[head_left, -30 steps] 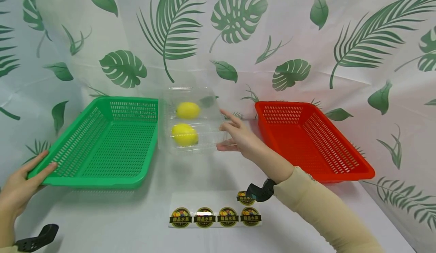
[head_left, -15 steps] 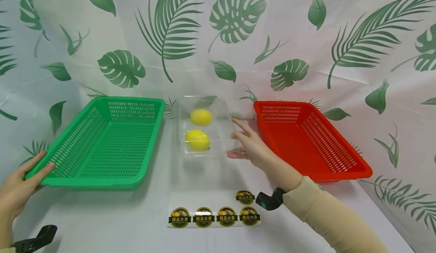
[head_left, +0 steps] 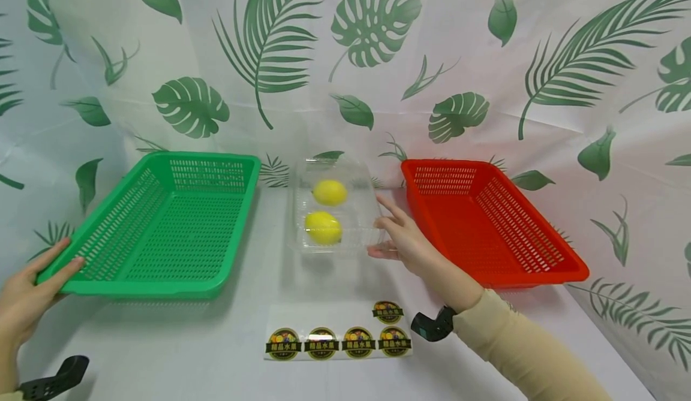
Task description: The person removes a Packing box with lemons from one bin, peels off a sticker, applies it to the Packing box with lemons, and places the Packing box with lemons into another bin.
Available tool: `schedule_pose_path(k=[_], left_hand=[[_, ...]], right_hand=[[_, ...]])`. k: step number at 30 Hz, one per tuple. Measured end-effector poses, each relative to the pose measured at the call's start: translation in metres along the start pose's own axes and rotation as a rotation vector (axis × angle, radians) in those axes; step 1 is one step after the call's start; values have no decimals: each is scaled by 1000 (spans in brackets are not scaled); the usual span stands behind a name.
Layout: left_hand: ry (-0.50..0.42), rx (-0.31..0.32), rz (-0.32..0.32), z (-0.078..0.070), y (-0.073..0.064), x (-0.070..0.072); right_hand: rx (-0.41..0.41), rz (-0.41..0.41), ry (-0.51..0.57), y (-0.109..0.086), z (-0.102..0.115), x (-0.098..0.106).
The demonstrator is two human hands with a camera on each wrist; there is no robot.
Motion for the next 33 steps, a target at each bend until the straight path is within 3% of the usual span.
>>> schedule_pose_path(k=[23,33], left_hand=[[33,0,-1,1,1,-1],[-8,-9,6,3,1,1]], right_hand=[[-46,-50,24,15,-48,13],[-48,-48,28,20,-58,15]])
Point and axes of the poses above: each hand's wrist, its own y-axis towards the middle knuckle, its own x-axis out of the back of the hand, z = x × y, the point moved 3 cm from there along y, towards the middle knuckle, and after that the axes turned 3 degrees about x, right-handed, at the moved point
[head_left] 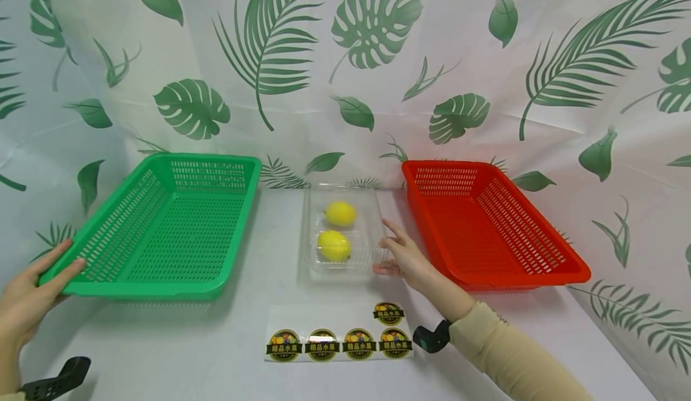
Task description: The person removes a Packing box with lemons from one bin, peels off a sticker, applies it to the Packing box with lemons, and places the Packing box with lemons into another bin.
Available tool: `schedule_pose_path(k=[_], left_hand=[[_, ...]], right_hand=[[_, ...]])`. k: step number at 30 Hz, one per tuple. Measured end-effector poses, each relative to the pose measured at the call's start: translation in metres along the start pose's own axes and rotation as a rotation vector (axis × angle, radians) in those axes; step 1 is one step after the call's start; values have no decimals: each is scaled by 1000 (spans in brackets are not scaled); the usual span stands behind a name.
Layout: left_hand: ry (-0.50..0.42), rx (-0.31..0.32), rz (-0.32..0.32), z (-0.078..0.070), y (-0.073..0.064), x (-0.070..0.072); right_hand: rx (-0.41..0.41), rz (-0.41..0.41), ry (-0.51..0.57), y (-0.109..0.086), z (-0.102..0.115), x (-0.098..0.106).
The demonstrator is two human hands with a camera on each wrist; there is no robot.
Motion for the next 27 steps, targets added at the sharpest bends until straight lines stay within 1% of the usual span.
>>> schedule_pose_path(k=[4,10,15,18,23,27], left_hand=[[2,-6,4,1,1,0],[39,-10,8,2,3,-1],[49,-7,0,4,4,-1],[57,-7,-8,3,3,-1],[25,-9,-16,0,1,-1],[10,-12,-10,-2,-1,-1]], right_hand=[[-8,-10,-6,2,-2,1],[-3,-1,15,3,-4,1],[2,7,34,4,-7,2],[-3,6,38,5,-9,3],[-3,10,33,6,-10,3],[-1,15,26,5,-10,3]])
Point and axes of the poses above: each hand's wrist, its own y-axis towards the middle knuckle, its own x-axis out of the back of the hand, z = x × y, the point moved 3 cm from there along y, towards the middle knuckle, and after that the axes turned 3 degrees about x, right-handed, at the moved point
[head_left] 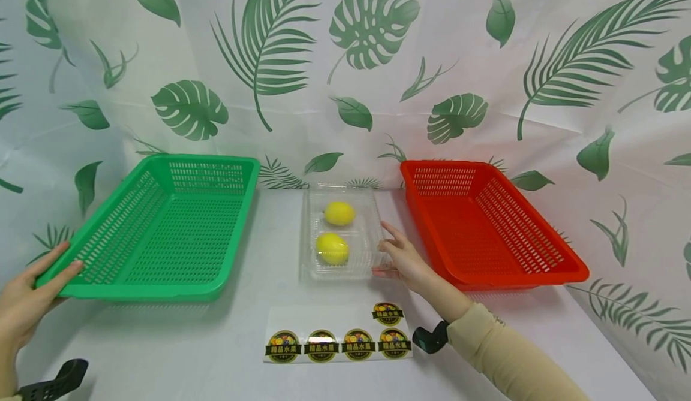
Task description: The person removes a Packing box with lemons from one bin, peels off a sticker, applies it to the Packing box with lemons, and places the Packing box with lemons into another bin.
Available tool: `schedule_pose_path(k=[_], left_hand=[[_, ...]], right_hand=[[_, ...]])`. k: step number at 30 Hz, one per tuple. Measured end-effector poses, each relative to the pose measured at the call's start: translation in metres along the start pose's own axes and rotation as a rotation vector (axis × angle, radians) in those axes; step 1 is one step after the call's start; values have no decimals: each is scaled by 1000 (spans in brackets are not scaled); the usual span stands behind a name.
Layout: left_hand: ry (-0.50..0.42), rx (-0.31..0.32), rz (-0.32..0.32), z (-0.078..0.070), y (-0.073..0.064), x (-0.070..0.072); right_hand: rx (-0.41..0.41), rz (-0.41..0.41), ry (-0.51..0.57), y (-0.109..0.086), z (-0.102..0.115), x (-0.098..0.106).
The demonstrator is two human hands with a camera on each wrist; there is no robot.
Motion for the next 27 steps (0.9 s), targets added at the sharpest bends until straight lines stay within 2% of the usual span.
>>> schedule_pose_path(k=[8,14,21,27], left_hand=[[35,8,0,0,2,0],[73,20,-37,2,3,1],[194,50,-81,2,6,2],[221,91,-121,-3,8,4]], right_hand=[[6,5,-11,-1,0,1],[15,23,-21,-1,-2,1],[15,37,-23,-4,-3,-1],[10,34,-68,-6,-4,0]])
Point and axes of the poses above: each hand's wrist, its own y-axis towards the middle knuckle, its own x-axis out of the back of the hand, z = x × y, the point moved 3 cm from there along y, towards the middle knuckle, and after that the axes turned 3 degrees about x, right-handed, at the moved point
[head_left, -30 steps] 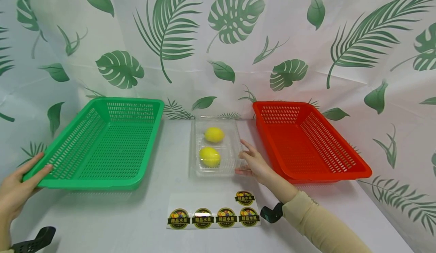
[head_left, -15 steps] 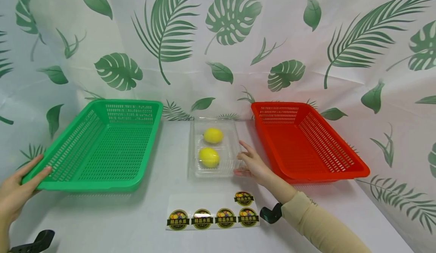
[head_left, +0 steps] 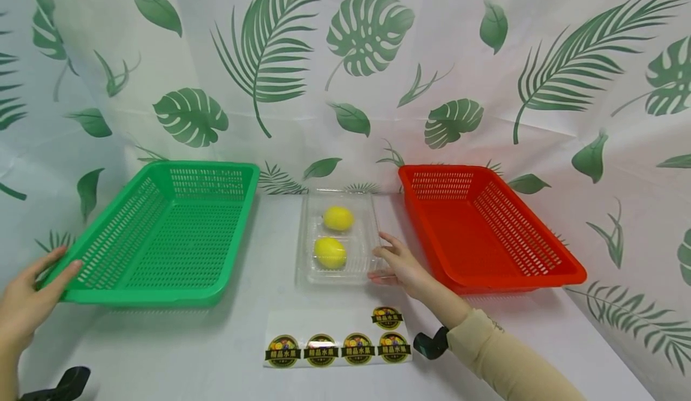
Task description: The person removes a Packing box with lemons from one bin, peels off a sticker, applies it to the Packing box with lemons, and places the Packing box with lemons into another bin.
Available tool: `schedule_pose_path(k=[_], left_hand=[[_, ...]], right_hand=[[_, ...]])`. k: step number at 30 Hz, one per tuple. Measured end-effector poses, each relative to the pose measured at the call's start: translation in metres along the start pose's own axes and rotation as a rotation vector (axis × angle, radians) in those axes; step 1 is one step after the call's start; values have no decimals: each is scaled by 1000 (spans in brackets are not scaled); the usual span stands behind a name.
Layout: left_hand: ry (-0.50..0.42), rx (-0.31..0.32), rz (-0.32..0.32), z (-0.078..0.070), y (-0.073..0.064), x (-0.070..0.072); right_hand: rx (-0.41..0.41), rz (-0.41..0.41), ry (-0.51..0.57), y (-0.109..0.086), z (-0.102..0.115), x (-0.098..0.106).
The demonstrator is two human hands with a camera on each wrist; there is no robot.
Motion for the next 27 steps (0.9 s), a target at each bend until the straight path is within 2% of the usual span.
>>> schedule_pose_path(k=[4,7,9,12,15,17,19,21,25,27], left_hand=[[8,38,-27,-16,-8,1],[-1,53,-47,-35,-21,3],[-16,56,-80,-42,-28,4],[-35,70,-153,-36,-28,4],[-23,77,-243,-13,-19,2],[-20,74,-287,-12,-19,3],[-26,69,-332,-29,-30,5],[-65,35,-352,-65,-54,11],[-134,8,-358,-148,-109,19],[-151,-2,-345,-172,-127,20]], right_hand=[[-2,-12,-59,-2,-1,1],[-10,-29,-101,-3,-1,3],[-12,-37,-122,-4,0,3],[-23,-57,-128,-5,1,5],[-35,-76,-130,-6,2,6],[-40,-89,-135,-7,2,6],[-39,-99,-135,-8,2,7],[-38,-109,-132,-8,2,7],[-31,-118,-106,-8,1,9],[-31,-112,-79,-9,1,9]])
Point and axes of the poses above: each hand's wrist, its own y-axis towards the middle knuckle, its own x-axis out of the back of the hand, z = x × y, the point moved 3 cm from there along y, towards the middle knuckle, and after that the axes turned 3 degrees about x, right-handed, at the moved point
